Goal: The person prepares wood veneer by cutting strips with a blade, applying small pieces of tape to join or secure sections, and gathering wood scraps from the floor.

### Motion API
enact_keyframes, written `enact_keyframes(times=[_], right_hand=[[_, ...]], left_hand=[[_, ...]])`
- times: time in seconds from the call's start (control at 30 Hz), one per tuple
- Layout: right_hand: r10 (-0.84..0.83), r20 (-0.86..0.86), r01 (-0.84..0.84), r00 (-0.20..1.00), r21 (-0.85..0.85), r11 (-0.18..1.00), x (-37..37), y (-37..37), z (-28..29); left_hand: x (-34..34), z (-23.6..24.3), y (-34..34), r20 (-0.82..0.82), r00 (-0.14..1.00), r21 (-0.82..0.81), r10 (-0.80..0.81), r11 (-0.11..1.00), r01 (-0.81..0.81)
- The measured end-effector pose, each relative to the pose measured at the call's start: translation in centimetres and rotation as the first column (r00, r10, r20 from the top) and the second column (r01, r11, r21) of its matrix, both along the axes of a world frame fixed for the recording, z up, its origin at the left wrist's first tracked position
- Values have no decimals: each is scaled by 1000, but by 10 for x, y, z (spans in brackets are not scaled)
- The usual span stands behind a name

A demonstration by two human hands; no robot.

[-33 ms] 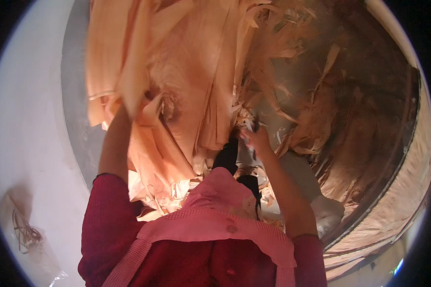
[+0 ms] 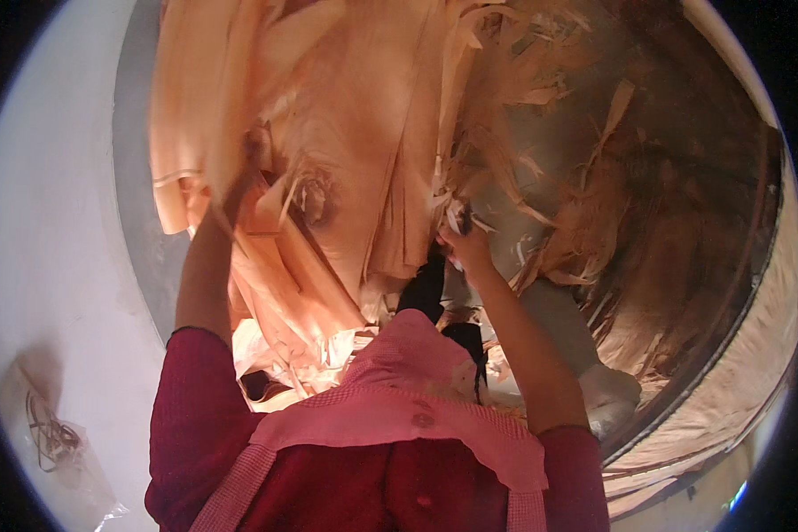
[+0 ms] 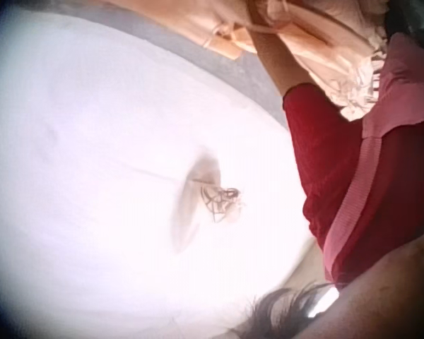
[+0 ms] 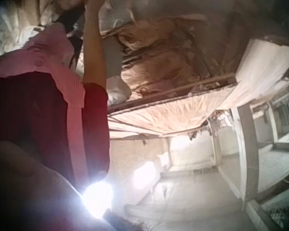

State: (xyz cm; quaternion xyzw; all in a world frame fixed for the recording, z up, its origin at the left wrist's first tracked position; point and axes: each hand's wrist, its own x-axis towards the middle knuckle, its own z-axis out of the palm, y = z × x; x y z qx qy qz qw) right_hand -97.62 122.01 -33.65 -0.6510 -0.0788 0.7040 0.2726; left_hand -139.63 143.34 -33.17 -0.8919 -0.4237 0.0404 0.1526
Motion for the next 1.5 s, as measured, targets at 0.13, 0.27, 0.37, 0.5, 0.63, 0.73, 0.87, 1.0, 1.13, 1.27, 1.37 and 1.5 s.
enact_keyframes(times=[0.13,0.27,0.37,0.5,0.63,0.73,0.87,1.0,1.13,1.27,1.37,1.5], right_hand=[[-145,139,107,980,253,961,-94,40,-61],[28,500,-195,865,284,939,-153,53,-85],[146,528,-243,836,118,963,-145,59,-67],[30,592,-181,805,198,963,-147,58,-49],[13,682,-215,731,212,953,-149,67,-76],[-81,667,-171,740,304,937,-150,72,-71],[-173,552,-108,815,439,892,-148,66,-44],[-109,335,-27,936,377,926,-148,65,-5],[112,243,-168,964,222,960,-157,69,-1],[6,260,-125,966,446,886,-146,76,38],[-13,223,-94,975,464,881,-123,74,69],[62,215,-133,975,337,932,-79,78,119]], left_hand=[[-66,17,12,-34,997,-133,64,989,-68],[-89,24,11,-166,980,-410,109,896,-169],[-35,22,-24,-488,862,-236,-138,972,22],[-12,25,-39,-490,788,-558,-371,829,44],[-22,35,-50,-652,641,-583,-404,808,-84],[-51,42,-49,-614,724,-523,-315,849,-74],[-62,38,-62,-577,777,-506,-254,857,-96],[-69,39,-62,-488,865,-504,-115,847,-171],[-57,40,-70,-770,613,-321,-176,938,-133],[-99,61,-54,-689,713,-429,-130,866,-257],[-120,79,-62,-658,747,-467,-99,831,-301],[-145,92,-87,-562,818,-587,121,638,-498]])
